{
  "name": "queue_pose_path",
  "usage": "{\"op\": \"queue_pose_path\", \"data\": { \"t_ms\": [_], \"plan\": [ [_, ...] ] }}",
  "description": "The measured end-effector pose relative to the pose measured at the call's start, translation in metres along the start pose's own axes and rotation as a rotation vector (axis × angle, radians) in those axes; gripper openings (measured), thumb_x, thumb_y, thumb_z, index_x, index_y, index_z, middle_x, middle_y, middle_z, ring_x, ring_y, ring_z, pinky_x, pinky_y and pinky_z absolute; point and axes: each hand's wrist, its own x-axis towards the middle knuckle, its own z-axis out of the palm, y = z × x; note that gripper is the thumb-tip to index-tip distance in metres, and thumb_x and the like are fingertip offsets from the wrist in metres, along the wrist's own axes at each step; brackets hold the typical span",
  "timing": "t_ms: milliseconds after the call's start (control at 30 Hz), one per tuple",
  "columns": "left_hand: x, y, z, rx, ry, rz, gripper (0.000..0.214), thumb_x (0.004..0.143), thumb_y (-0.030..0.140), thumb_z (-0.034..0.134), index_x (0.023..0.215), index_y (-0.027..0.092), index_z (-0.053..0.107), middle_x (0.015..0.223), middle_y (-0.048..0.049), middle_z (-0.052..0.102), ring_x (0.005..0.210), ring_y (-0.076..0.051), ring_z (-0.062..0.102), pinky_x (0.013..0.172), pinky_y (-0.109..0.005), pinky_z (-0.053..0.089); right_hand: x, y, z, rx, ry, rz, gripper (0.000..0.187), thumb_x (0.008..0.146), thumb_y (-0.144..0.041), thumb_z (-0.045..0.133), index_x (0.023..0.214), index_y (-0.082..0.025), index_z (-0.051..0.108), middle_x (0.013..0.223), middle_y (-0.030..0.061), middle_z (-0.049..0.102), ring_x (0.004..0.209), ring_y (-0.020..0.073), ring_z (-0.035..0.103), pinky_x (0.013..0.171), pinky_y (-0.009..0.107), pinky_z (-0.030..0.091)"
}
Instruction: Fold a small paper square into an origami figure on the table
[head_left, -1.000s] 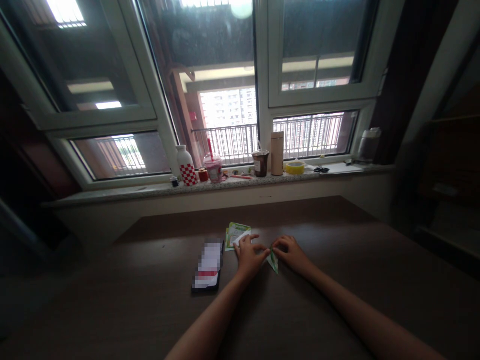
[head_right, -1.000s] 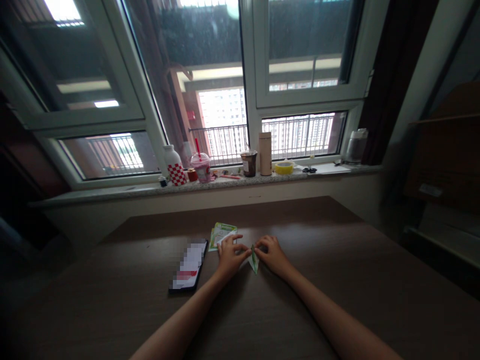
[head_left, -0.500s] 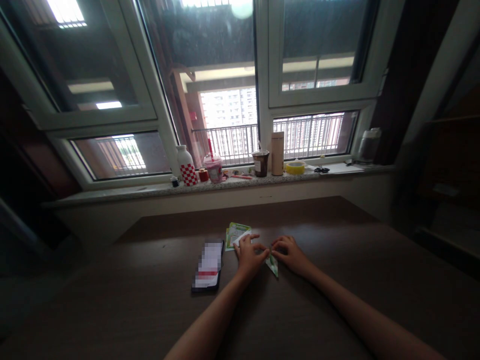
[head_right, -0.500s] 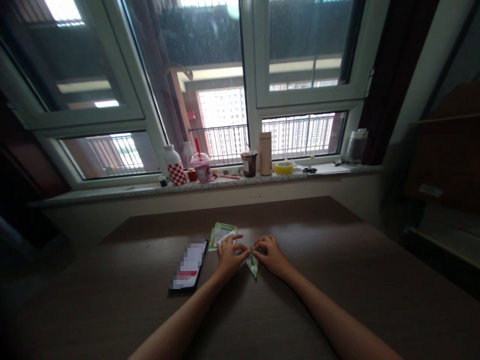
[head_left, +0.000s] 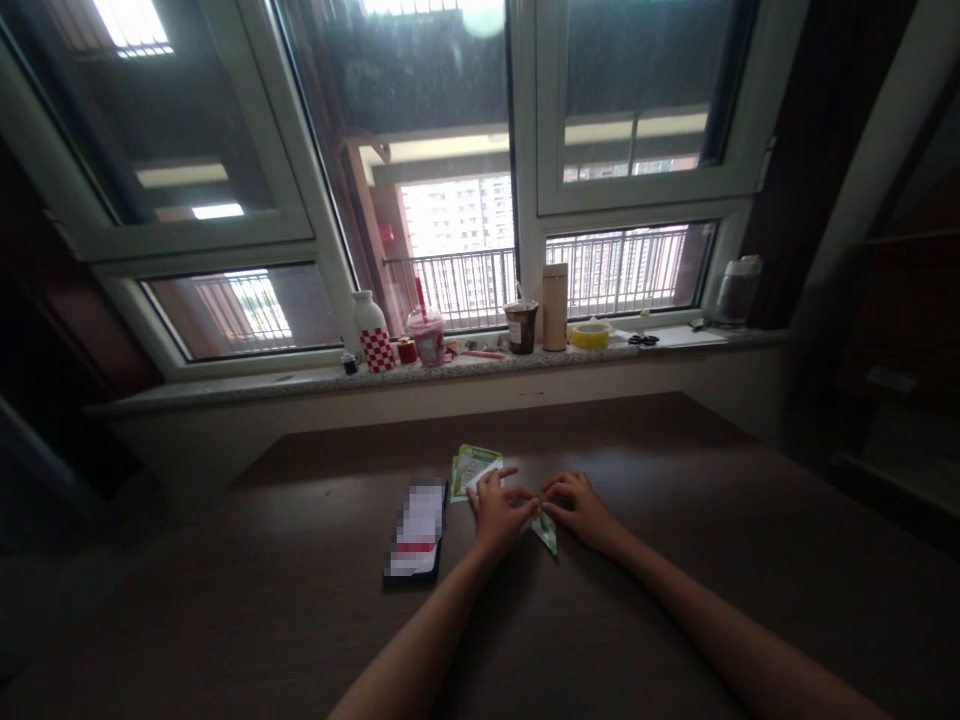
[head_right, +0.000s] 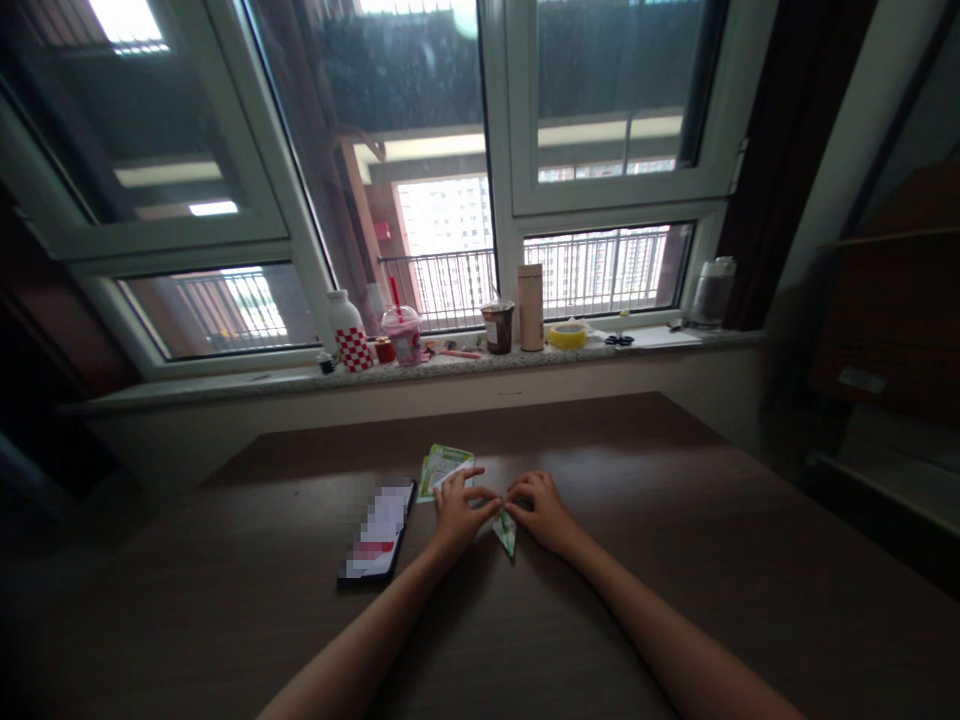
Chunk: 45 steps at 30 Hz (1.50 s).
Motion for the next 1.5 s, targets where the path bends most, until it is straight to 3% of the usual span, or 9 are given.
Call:
{"op": "queue_pose_path", "data": {
  "t_ms": [867,1500],
  "plan": [
    [-0.0017,0.004,-0.0027,-0.043,0.068,0.009,0.005,0.074,0.033,0.072,0.071,0.03,0.074,0.127,0.0001,0.057,0.128,-0.028,0.041,0.112,-0.057,0.011,-0.0002,-0.0029,0.0004,-0.01,-0.005,-0.015,0.01,0.081,-0.031,0.065,0.081,-0.022,0.07,0.099,0.0064,0.064,0.106,0.0235,0.049,0.098,0.039,0.037],
    [0.0004,0.0018,0.0012,-0.004,0.092,-0.023,0.01,0.082,0.038,0.065,0.084,0.033,0.074,0.127,0.0001,0.056,0.126,-0.024,0.041,0.113,-0.054,0.012,-0.0011,-0.0058,-0.0005,-0.079,0.054,0.009,0.002,0.075,-0.022,0.07,0.074,-0.022,0.068,0.097,0.0054,0.064,0.104,0.0233,0.049,0.096,0.037,0.038]
  ]
}}
